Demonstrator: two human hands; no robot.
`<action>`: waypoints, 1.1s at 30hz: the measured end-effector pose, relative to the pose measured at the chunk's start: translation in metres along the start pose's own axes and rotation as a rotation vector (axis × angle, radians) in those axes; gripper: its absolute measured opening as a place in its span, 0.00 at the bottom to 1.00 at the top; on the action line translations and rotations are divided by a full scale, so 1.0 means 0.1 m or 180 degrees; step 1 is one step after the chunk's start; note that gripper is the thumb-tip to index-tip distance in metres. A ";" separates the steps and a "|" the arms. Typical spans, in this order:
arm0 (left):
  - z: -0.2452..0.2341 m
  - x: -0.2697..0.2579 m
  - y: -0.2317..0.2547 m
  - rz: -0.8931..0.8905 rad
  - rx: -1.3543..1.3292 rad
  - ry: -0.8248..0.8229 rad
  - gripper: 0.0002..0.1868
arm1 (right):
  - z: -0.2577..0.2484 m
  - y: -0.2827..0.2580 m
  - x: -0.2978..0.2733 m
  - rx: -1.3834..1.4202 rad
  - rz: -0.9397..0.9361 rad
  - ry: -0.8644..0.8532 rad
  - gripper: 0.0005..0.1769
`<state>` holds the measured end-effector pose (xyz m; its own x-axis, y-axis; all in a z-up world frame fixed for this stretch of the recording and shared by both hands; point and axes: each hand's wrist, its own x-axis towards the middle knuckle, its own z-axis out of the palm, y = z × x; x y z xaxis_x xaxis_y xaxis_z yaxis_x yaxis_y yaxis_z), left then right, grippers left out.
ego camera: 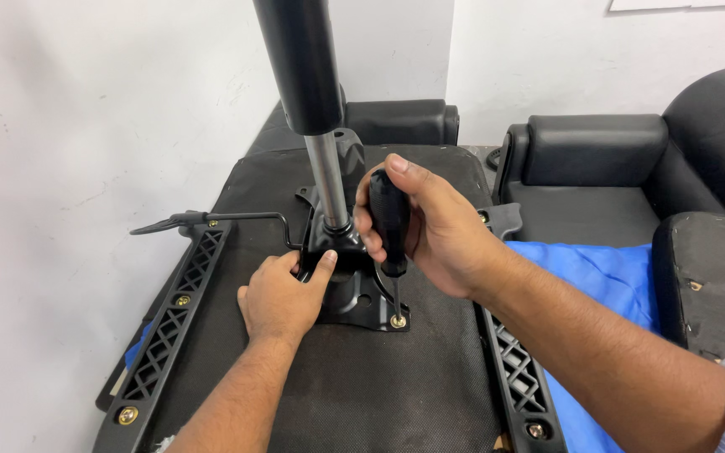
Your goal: The person uses a screwdriver to remove screws from a black metal base attached to a chair seat, then reattaches the base and tightens the screws. The person handles the seat, base, and screws throughout.
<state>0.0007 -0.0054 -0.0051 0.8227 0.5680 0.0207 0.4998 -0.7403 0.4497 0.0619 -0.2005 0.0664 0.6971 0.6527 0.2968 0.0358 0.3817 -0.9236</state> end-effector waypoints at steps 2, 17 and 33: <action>-0.01 0.00 0.01 0.0077 -0.0057 0.0101 0.30 | 0.00 0.03 0.00 0.0153 -0.0095 -0.0113 0.28; -0.01 -0.06 0.05 0.0106 0.0026 0.0251 0.27 | 0.00 0.05 -0.01 -0.0126 -0.0069 0.0240 0.30; 0.04 -0.04 -0.01 0.0233 0.0010 0.0360 0.28 | -0.08 0.03 -0.09 -0.0101 -0.0161 0.0071 0.25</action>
<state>-0.0018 -0.0085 -0.0087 0.8214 0.5492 0.1541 0.4403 -0.7823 0.4406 0.0612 -0.2105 0.0587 0.7097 0.6182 0.3380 0.0939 0.3926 -0.9149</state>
